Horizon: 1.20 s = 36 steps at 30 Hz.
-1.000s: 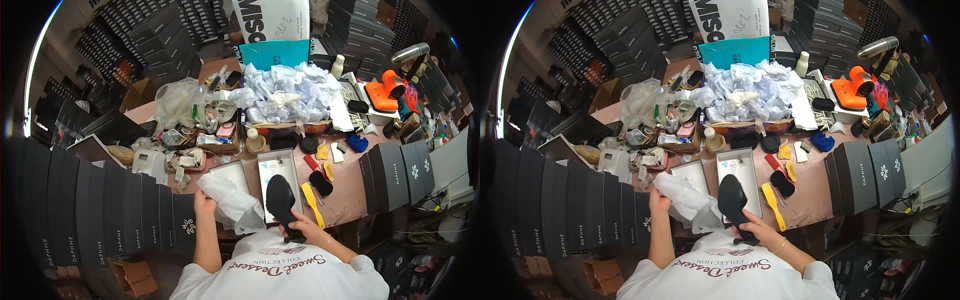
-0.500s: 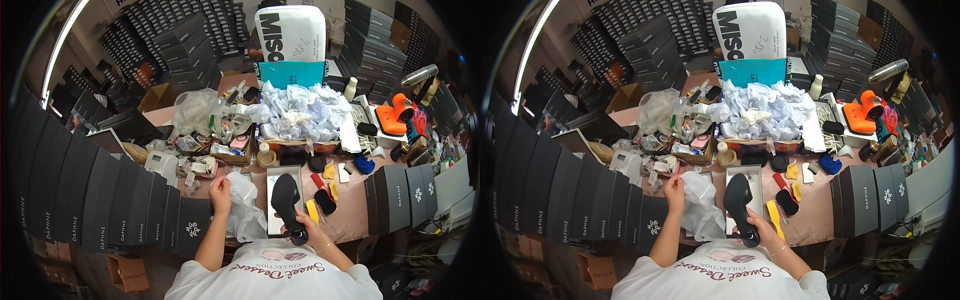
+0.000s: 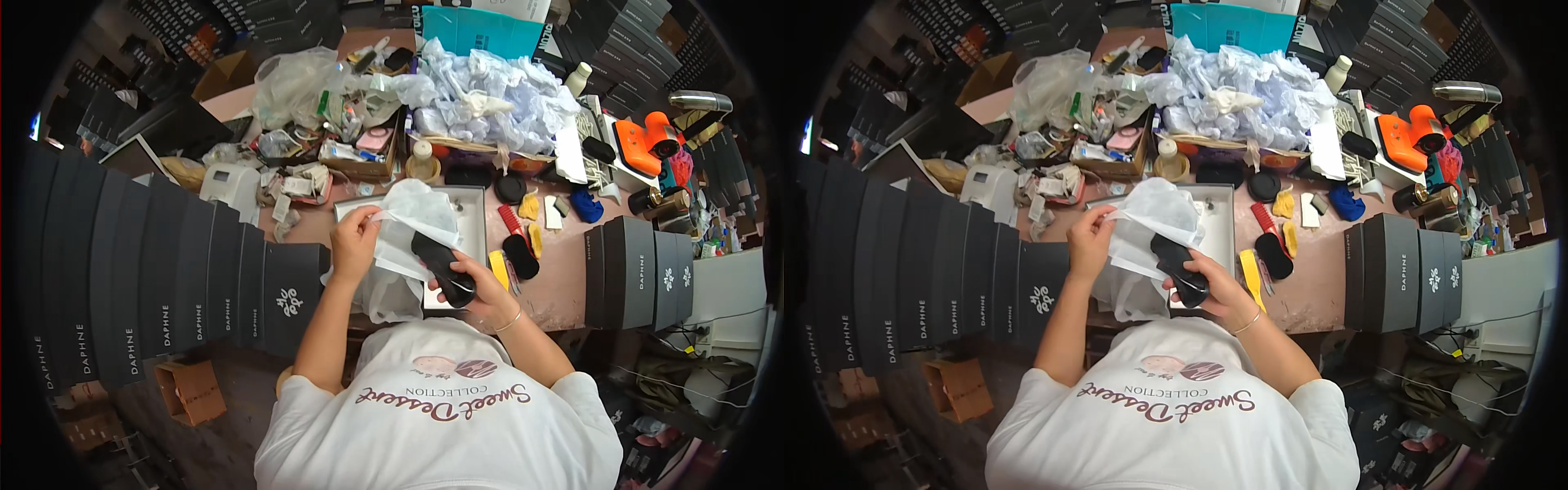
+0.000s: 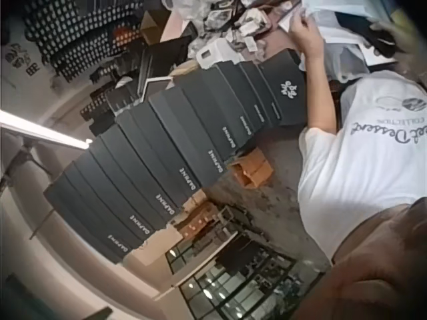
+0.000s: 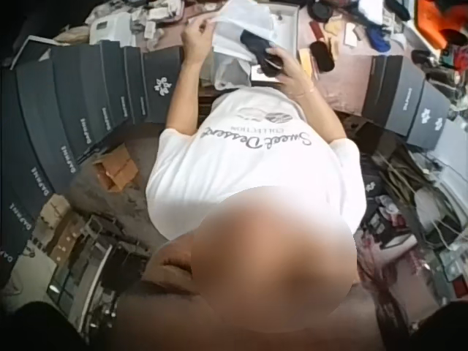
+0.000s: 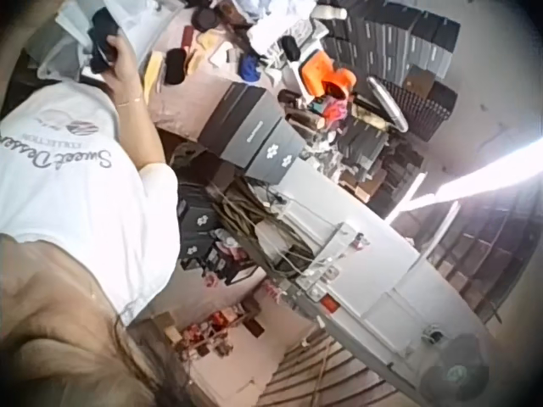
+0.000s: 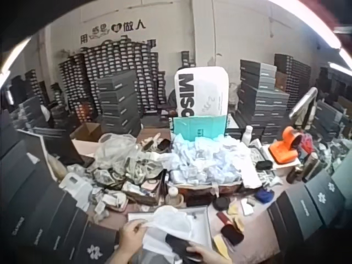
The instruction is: Inspecting, brushing, and packing finished shoes into boxes.
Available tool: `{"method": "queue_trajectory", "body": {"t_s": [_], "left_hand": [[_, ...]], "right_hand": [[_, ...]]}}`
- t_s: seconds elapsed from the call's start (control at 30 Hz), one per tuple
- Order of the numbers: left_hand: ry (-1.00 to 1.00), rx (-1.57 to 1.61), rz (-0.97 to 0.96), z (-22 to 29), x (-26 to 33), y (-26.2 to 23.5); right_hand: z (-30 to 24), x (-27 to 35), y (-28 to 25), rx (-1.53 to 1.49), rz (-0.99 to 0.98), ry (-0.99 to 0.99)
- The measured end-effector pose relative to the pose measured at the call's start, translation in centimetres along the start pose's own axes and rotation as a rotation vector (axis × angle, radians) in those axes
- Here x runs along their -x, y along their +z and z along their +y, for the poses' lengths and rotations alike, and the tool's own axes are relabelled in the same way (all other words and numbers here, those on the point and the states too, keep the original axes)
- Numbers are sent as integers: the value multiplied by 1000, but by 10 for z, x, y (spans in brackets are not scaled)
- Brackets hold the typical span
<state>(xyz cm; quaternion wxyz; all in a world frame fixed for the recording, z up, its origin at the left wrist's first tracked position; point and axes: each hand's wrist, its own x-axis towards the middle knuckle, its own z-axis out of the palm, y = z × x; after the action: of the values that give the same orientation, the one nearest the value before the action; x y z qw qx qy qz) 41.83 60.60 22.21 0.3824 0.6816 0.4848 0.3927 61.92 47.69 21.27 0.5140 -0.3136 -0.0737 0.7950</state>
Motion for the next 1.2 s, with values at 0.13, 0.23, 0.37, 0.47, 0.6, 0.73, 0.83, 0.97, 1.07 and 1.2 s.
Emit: {"method": "queue_trajectory", "body": {"t_s": [0.13, 0.23, 0.37, 0.47, 0.6, 0.73, 0.83, 0.97, 1.07, 1.2], "left_hand": [[99, 14, -28, -6, 4, 12], [60, 78, -64, -9, 11, 29], [28, 94, -129, -1, 17, 37], [53, 62, -159, 5, 24, 38], [142, -113, -101, -16, 50, 38], [-181, 102, -96, -68, 77, 45], [-283, 537, 40, -69, 71, 48], [-78, 609, -13, -17, 44, 42], [84, 350, -174, 18, 38, 40], [445, 73, -373, 60, 48, 37]], "right_hand": [[4, 18, 0, -323, -198, 109], [6, 17, -8, -333, -250, 109], [5, 19, -13, -362, -254, 92], [3, 19, -19, -360, -280, 67], [0, 21, -19, -352, -259, 75], [3, 25, -17, -322, -211, 57], [7, 24, -25, -314, -234, 62], [12, 28, -29, -297, -194, 74], [12, 33, -27, -227, -184, 16], [17, 41, -20, -251, 272, -108]]}}
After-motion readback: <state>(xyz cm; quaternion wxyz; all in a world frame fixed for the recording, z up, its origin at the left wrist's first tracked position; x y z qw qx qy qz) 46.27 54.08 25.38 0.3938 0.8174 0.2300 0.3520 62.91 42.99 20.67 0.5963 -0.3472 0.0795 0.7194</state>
